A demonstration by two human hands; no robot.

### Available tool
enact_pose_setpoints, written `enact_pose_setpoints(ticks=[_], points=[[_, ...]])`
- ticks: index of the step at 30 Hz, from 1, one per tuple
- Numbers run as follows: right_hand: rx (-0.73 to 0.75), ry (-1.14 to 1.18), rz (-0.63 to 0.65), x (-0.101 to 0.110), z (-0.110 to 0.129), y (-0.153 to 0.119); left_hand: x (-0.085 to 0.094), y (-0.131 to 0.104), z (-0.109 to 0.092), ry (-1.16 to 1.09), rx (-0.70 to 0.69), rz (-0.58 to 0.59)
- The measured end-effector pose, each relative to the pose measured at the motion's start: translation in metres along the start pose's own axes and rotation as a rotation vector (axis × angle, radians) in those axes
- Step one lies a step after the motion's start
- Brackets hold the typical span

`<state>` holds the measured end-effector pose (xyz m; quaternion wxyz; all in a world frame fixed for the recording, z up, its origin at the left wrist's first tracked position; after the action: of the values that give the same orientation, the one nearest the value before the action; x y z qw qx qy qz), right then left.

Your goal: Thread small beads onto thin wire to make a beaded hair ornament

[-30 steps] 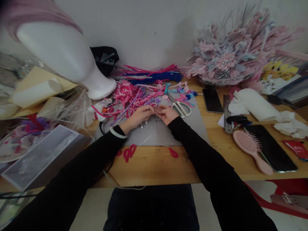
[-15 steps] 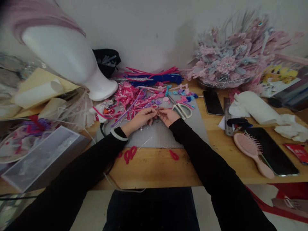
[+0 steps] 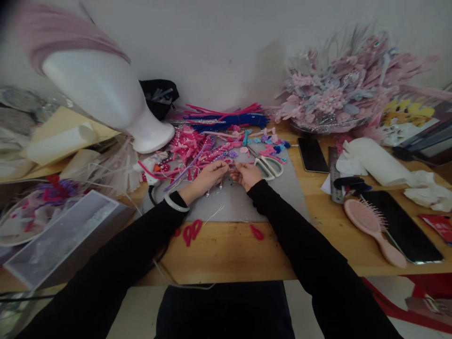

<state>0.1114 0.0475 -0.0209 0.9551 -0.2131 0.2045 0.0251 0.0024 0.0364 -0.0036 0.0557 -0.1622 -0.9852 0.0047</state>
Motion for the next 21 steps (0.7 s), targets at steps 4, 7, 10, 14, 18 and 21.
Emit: enact_pose_setpoints(ticks=[4, 7, 10, 14, 18, 21], points=[[0.059, -0.136, -0.021, 0.001, 0.005, -0.002, 0.001, 0.001, 0.001, -0.008, 0.013, -0.041], [0.068, -0.215, -0.018, 0.002, 0.006, -0.004, 0.003, 0.002, 0.003, -0.015, 0.025, -0.076], [0.029, -0.208, 0.003, 0.001, 0.006, -0.007, 0.004, 0.003, 0.005, -0.02, 0.034, -0.115], [0.017, -0.181, 0.033, -0.001, 0.007, -0.012, 0.005, 0.004, 0.006, -0.033, 0.041, -0.143], [-0.021, -0.114, 0.046, 0.0, 0.008, -0.014, 0.005, 0.004, 0.004, -0.02, 0.057, -0.16], [-0.104, -0.007, 0.019, 0.003, 0.007, -0.014, 0.004, 0.003, 0.003, -0.013, 0.063, -0.158]])
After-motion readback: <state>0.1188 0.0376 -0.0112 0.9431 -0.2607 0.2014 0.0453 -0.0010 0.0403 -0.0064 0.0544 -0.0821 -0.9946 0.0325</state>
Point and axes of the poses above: each hand's wrist, its own y-axis towards the middle knuckle, its own x-axis out of the back of the hand, z = x × y, the point moved 5 cm from there along y, towards the middle knuckle, and after that the axes turned 1 degree about x, right-handed, at the moved point
